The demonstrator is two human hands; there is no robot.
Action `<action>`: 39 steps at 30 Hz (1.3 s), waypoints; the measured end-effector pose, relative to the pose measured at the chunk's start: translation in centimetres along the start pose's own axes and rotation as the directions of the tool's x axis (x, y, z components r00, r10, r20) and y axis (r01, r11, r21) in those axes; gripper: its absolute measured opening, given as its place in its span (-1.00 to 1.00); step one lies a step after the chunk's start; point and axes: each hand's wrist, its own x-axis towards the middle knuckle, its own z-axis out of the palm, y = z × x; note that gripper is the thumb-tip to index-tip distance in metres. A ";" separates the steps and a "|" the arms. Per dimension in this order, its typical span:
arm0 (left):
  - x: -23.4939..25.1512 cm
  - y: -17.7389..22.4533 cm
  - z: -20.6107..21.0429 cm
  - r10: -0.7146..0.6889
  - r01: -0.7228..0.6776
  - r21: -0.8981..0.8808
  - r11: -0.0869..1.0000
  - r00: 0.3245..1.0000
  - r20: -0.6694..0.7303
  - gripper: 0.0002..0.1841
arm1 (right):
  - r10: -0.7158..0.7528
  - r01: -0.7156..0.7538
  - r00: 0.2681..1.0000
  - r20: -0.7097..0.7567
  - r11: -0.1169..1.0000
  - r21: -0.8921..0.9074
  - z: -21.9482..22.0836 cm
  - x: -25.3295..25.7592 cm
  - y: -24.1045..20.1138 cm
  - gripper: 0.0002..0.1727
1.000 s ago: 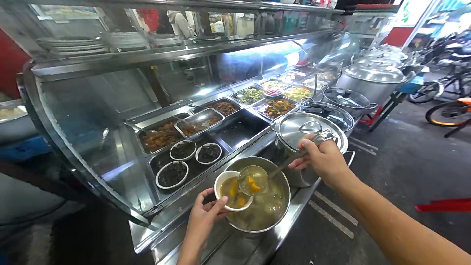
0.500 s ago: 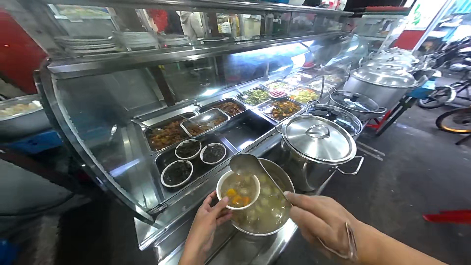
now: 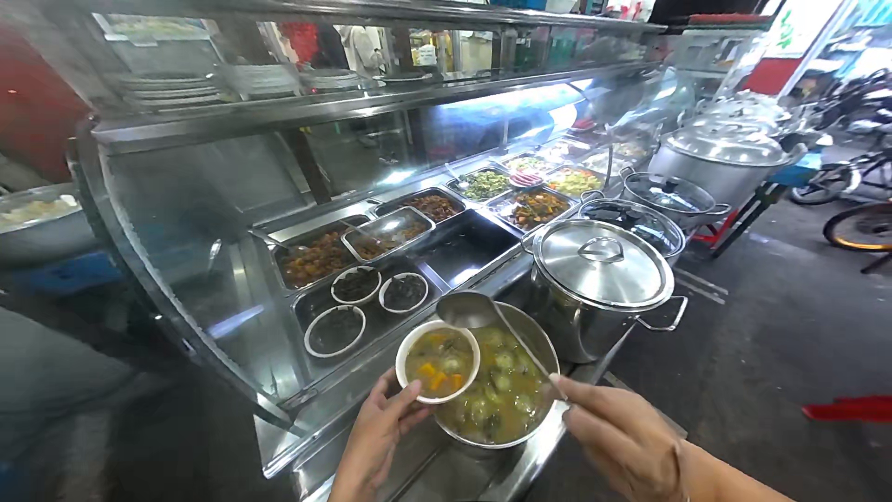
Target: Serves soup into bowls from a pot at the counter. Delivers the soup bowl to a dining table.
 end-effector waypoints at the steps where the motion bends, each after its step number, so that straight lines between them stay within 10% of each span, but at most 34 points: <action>1: -0.1 0.0 -0.3 0.006 -0.006 -0.002 1.000 1.000 -0.006 -0.49 | 0.086 -0.085 0.996 -0.039 0.996 0.029 0.1 0.0 0.1 -0.88; 16: -1.7 0.8 -2.3 0.055 -0.049 0.061 0.997 0.993 -0.100 -0.46 | 0.508 -0.515 0.851 0.135 0.857 0.021 7.5 -2.3 3.4 -0.78; 27: -1.5 0.7 -2.5 0.039 -0.031 0.065 0.997 0.993 -0.111 -0.45 | 0.968 -0.912 0.245 0.050 0.213 0.352 1.9 2.2 5.4 -0.75; 35: -1.6 0.6 -2.6 0.042 -0.033 0.081 0.996 0.993 -0.107 -0.44 | 0.764 -0.766 0.641 0.073 0.632 0.120 4.5 -0.7 4.8 -0.70; 39: -1.6 0.6 -2.7 0.036 -0.029 0.076 0.997 0.994 -0.103 -0.44 | 0.677 -0.691 0.721 0.148 0.719 0.075 6.1 -2.6 4.2 -0.68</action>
